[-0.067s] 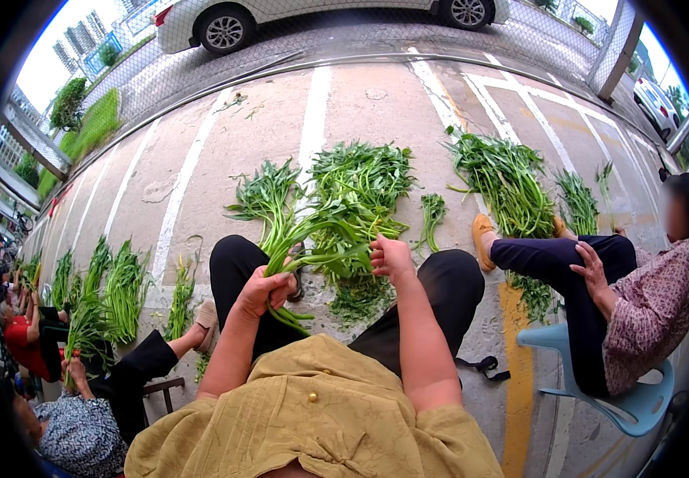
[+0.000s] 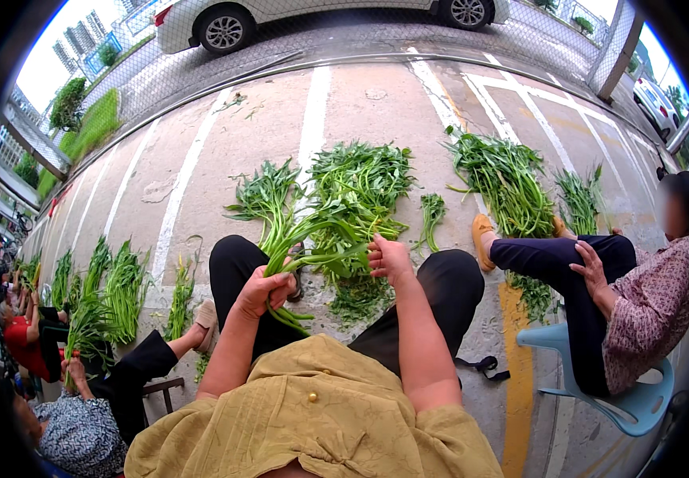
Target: The person sorts bunches of leafy green vegetables by hand while seated, separating stalks and placing them on the ground.
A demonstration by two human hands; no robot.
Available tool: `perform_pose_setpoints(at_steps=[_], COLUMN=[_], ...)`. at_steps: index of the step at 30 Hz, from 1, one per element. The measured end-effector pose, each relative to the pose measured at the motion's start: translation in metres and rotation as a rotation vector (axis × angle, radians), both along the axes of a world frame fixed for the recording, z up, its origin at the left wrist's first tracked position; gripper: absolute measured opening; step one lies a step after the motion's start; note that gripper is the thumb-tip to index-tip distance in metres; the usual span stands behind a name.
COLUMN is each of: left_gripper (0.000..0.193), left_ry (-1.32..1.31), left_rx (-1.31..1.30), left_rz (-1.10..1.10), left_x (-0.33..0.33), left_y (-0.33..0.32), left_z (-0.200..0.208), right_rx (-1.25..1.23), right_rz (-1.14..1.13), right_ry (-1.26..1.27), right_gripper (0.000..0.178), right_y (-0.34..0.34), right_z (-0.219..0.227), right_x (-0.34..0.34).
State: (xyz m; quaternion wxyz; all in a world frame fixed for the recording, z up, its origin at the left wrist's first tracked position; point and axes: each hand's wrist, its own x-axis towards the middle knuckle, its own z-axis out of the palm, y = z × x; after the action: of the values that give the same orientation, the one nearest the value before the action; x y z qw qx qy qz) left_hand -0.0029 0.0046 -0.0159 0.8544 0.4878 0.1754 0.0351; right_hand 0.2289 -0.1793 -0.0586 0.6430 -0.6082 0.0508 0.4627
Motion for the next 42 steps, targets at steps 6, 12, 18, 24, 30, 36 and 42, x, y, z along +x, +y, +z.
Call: perform_pose_setpoints(at_steps=[6, 12, 18, 24, 30, 36, 42], left_gripper=[0.017, 0.02, 0.02, 0.02, 0.028, 0.026, 0.027], left_ry=[0.0, 0.02, 0.03, 0.022, 0.058, 0.011, -0.013], left_rx=[-0.015, -0.016, -0.005, -0.001, -0.04, -0.115, -0.113], left_rz=[-0.009, 0.027, 0.027, -0.006, 0.026, 0.048, 0.099], left_x=[0.001, 0.003, 0.003, 0.0, 0.0, 0.0, 0.001], left_y=[-0.001, -0.006, -0.007, 0.0, 0.002, 0.005, 0.004], left_z=[0.002, 0.01, 0.014, 0.004, 0.003, 0.006, 0.006], right_rx=[0.071, 0.023, 0.017, 0.062, 0.025, -0.468, -0.3], right_rz=[0.081, 0.04, 0.022, 0.084, 0.119, 0.121, 0.28], right_ry=[0.013, -0.022, -0.141, -0.574, -0.485, -1.239, -1.133], right_gripper=[0.028, 0.02, 0.018, 0.02, 0.021, 0.018, 0.025], right_y=[0.0, 0.002, 0.004, 0.005, 0.003, -0.007, -0.022], right_z=[-0.003, -0.003, -0.014, -0.015, -0.021, -0.038, 0.035], right_x=[-0.001, -0.004, -0.002, -0.003, 0.005, 0.018, -0.008])
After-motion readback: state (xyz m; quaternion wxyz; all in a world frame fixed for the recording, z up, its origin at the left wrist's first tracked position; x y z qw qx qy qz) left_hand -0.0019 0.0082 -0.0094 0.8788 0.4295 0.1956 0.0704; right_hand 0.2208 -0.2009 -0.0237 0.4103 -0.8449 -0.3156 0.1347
